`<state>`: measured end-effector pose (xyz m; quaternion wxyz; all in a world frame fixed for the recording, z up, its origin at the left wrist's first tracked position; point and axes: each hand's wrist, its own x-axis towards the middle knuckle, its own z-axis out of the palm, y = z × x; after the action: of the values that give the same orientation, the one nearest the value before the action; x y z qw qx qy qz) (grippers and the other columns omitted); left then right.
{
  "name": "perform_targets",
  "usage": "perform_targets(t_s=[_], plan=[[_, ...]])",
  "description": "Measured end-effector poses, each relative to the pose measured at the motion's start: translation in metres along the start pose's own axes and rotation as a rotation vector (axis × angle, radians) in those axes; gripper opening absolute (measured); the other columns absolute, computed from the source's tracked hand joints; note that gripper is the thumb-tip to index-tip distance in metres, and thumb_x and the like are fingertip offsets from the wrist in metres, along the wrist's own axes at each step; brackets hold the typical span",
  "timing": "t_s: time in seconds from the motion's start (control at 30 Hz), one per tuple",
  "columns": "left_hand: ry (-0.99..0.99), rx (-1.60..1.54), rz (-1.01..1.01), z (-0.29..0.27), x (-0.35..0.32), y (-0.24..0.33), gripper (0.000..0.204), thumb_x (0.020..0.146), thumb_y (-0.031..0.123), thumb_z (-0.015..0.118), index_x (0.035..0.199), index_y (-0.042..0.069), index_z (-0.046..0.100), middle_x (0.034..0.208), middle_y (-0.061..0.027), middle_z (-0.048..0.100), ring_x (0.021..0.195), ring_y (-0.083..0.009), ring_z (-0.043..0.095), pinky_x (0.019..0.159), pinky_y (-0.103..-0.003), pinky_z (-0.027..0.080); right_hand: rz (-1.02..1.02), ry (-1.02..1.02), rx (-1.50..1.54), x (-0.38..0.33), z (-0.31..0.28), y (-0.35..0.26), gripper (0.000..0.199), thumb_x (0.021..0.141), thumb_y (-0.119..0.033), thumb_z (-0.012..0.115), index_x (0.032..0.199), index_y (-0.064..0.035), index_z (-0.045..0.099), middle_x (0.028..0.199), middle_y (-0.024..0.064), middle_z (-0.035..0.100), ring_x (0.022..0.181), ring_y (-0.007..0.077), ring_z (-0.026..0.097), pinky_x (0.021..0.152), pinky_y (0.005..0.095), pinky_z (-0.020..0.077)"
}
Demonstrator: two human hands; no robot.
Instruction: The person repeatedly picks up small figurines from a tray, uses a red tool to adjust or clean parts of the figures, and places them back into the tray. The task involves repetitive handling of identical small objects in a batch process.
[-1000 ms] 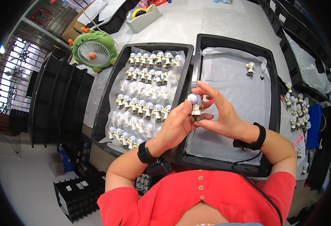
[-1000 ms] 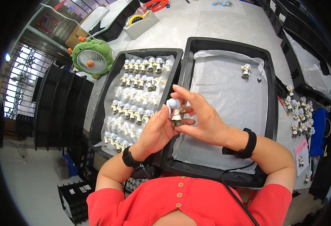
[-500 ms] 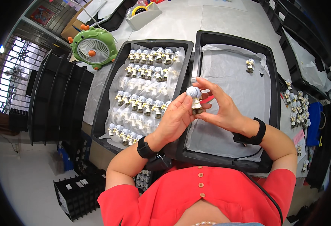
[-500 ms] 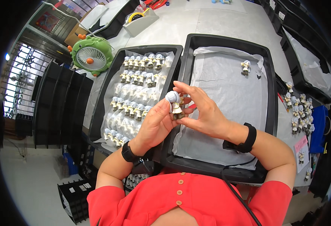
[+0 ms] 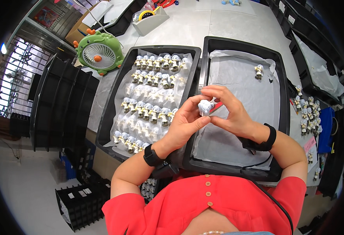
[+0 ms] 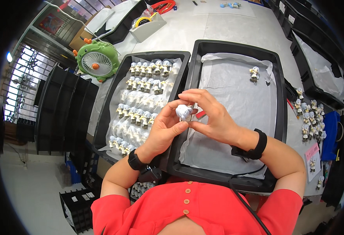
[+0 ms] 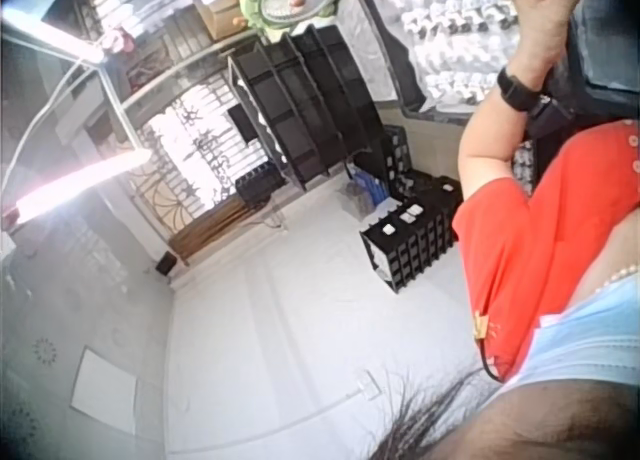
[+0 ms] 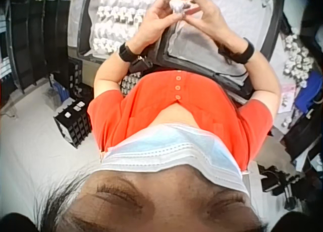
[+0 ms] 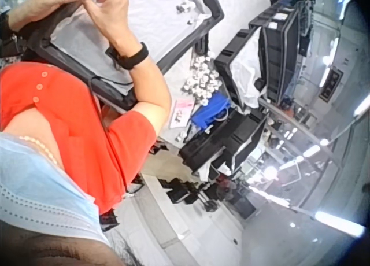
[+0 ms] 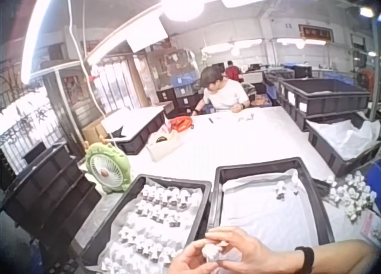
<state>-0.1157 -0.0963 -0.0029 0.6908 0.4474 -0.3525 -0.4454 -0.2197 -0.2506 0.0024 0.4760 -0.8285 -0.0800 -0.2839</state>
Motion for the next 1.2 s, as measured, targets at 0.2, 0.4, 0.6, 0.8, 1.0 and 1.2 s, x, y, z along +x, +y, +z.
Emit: perform_targets(t_s=[0.2, 0.4, 0.6, 0.8, 1.0, 1.2], plan=[[0.012, 0.096, -0.051, -0.001, -0.002, 0.006, 0.051, 0.089, 0.01, 0.061, 0.134, 0.005, 0.037, 0.117, -0.0035, 0.051, 0.104, -0.0114, 0.053, 0.087, -0.027, 0.045, 0.029, -0.038, 0.056, 0.002, -0.001, 0.003, 0.059, 0.068, -0.001, 0.073, 0.123, -0.0063, 0.052, 0.12, 0.0133, 0.054, 0.11, 0.028, 0.054, 0.089, 0.0349, 0.0465], [0.009, 0.084, -0.089, -0.006, 0.001, 0.014, 0.051, 0.091, 0.016, 0.059, 0.135, 0.002, 0.037, 0.123, -0.0075, 0.05, 0.107, -0.0181, 0.057, 0.09, -0.031, 0.046, 0.127, -0.106, 0.038, 0.009, -0.016, -0.005, 0.056, 0.068, -0.007, 0.075, 0.12, -0.0079, 0.055, 0.117, 0.0104, 0.056, 0.105, 0.0238, 0.056, 0.084, 0.0324, 0.0469], [0.274, 0.374, 0.031, -0.046, 0.007, 0.058, 0.043, 0.086, 0.011, 0.063, 0.126, 0.003, 0.049, 0.106, -0.0051, 0.059, 0.092, -0.0153, 0.063, 0.078, -0.026, 0.05, 0.118, -0.033, -0.045, 0.012, -0.024, -0.002, 0.038, 0.074, -0.009, 0.072, 0.111, -0.0069, 0.061, 0.112, 0.0071, 0.059, 0.095, 0.0182, 0.057, 0.077, 0.0294, 0.0466], [0.452, 1.049, -0.297, -0.141, 0.018, 0.023, 0.044, 0.076, 0.018, 0.069, 0.112, -0.005, 0.058, 0.085, -0.0089, 0.064, 0.075, -0.0142, 0.06, 0.068, -0.028, 0.048, 0.163, -0.029, -0.06, 0.013, -0.026, 0.013, 0.03, 0.076, -0.007, 0.07, 0.105, -0.0049, 0.064, 0.102, 0.0065, 0.062, 0.089, 0.0169, 0.058, 0.077, 0.029, 0.0464], [0.336, 1.244, -0.43, -0.129, 0.033, 0.009, 0.048, 0.069, 0.024, 0.07, 0.108, -0.003, 0.061, 0.083, -0.0158, 0.067, 0.075, -0.0203, 0.065, 0.067, -0.031, 0.051, 0.187, -0.076, -0.086, 0.012, -0.026, 0.02, 0.025, 0.076, -0.007, 0.069, 0.101, -0.0033, 0.065, 0.091, 0.0071, 0.064, 0.082, 0.0167, 0.059, 0.075, 0.0277, 0.0461], [0.256, 1.212, -0.26, -0.112, 0.04, -0.009, 0.045, 0.07, 0.026, 0.07, 0.104, -0.001, 0.062, 0.082, -0.0173, 0.067, 0.074, -0.0265, 0.065, 0.068, -0.034, 0.051, 0.202, -0.1, -0.111, 0.011, -0.027, 0.022, 0.022, 0.077, -0.007, 0.068, 0.099, -0.0028, 0.066, 0.089, 0.0079, 0.065, 0.081, 0.0169, 0.06, 0.074, 0.0276, 0.0461]])
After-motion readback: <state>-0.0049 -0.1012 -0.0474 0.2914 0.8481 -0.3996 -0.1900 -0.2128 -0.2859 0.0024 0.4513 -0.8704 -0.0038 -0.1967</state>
